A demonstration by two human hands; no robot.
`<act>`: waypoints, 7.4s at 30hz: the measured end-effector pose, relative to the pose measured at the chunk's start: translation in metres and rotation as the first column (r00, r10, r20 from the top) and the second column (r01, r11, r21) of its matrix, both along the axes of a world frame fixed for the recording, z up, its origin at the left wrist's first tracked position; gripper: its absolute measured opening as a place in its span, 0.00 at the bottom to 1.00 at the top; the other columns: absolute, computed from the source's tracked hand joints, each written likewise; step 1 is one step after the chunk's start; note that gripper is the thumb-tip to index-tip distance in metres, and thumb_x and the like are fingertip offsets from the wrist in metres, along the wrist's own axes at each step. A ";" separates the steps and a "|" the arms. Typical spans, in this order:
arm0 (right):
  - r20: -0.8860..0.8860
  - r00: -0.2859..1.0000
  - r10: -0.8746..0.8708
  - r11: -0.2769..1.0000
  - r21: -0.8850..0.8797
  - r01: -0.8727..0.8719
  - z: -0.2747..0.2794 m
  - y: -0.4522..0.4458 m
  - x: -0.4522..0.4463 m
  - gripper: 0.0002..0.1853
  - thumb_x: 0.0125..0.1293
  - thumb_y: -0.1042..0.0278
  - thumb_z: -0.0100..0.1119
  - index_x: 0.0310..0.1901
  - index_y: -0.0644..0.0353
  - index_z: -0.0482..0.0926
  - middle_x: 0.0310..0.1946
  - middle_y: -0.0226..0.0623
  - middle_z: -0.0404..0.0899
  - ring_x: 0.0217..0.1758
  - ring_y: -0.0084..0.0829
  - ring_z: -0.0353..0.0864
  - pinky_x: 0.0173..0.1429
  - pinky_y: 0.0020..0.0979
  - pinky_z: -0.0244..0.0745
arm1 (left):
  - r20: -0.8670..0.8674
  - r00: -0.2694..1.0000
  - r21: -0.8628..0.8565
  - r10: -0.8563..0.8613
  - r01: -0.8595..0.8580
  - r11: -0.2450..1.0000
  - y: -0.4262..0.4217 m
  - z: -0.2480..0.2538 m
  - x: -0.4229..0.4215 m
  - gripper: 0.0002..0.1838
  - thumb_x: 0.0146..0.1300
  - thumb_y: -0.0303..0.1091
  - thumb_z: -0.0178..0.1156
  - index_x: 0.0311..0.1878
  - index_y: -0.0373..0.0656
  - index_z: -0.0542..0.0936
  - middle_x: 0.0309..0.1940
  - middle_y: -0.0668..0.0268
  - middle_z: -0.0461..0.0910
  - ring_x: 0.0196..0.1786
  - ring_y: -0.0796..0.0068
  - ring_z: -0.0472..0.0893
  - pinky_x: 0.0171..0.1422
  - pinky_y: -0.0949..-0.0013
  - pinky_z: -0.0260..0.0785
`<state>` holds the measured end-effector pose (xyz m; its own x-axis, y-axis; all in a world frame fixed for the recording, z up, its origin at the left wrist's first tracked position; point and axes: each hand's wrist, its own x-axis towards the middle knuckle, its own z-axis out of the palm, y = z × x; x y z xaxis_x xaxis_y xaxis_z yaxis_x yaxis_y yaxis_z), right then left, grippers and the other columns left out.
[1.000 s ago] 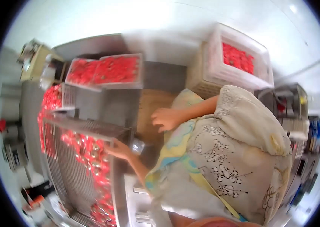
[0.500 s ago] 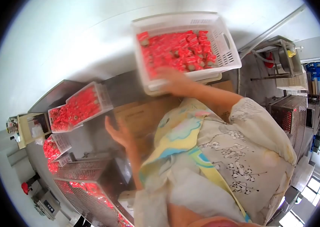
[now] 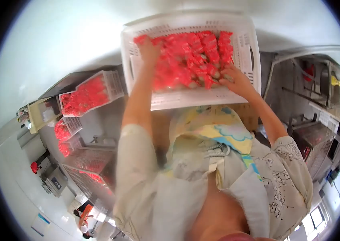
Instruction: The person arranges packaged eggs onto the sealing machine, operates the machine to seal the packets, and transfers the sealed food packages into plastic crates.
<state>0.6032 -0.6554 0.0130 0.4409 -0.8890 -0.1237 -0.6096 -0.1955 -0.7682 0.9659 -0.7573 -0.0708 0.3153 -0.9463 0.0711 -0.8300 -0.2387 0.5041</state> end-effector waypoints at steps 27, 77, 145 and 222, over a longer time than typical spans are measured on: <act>-0.743 0.667 -0.046 0.981 -0.159 -0.108 -0.095 -0.027 -0.022 0.09 0.56 0.73 0.53 0.40 0.62 0.71 0.29 0.45 0.78 0.29 0.44 0.83 0.29 0.40 0.77 | -0.296 0.802 0.361 -0.519 0.597 0.717 0.079 0.024 -0.124 0.18 0.61 0.47 0.54 0.49 0.47 0.76 0.38 0.56 0.80 0.41 0.54 0.80 0.46 0.56 0.72; -0.407 0.877 -0.255 0.957 -0.237 0.168 -0.115 -0.071 0.018 0.18 0.58 0.62 0.60 0.48 0.55 0.71 0.46 0.46 0.72 0.44 0.49 0.78 0.42 0.48 0.75 | 0.126 0.455 0.406 -0.882 0.787 0.464 0.083 -0.054 -0.185 0.16 0.55 0.33 0.57 0.47 0.42 0.74 0.34 0.56 0.80 0.38 0.61 0.82 0.32 0.60 0.76; -0.352 -0.926 0.139 -0.917 -0.398 0.013 0.115 0.785 0.515 0.13 0.57 0.62 0.62 0.42 0.54 0.74 0.38 0.36 0.72 0.41 0.43 0.78 0.43 0.41 0.74 | -0.478 -0.739 0.234 0.474 -0.628 -0.743 0.917 0.147 -0.099 0.25 0.42 0.42 0.72 0.40 0.34 0.77 0.31 0.59 0.80 0.34 0.71 0.79 0.38 0.67 0.71; 0.285 -0.935 0.212 -0.961 0.237 -0.145 0.048 0.796 0.244 0.22 0.65 0.50 0.55 0.28 0.64 0.80 0.18 0.31 0.77 0.23 0.21 0.74 0.28 0.28 0.69 | -0.893 -0.434 -0.044 -0.115 0.339 -0.940 0.817 0.098 -0.251 0.16 0.65 0.45 0.58 0.32 0.40 0.82 0.22 0.78 0.73 0.26 0.88 0.67 0.28 0.76 0.58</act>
<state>0.8474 0.1406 0.0608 -0.3232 0.9249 -0.2002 0.3499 -0.0798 -0.9334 0.7151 0.0595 0.0275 -0.5174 0.8300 -0.2083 -0.1412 0.1573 0.9774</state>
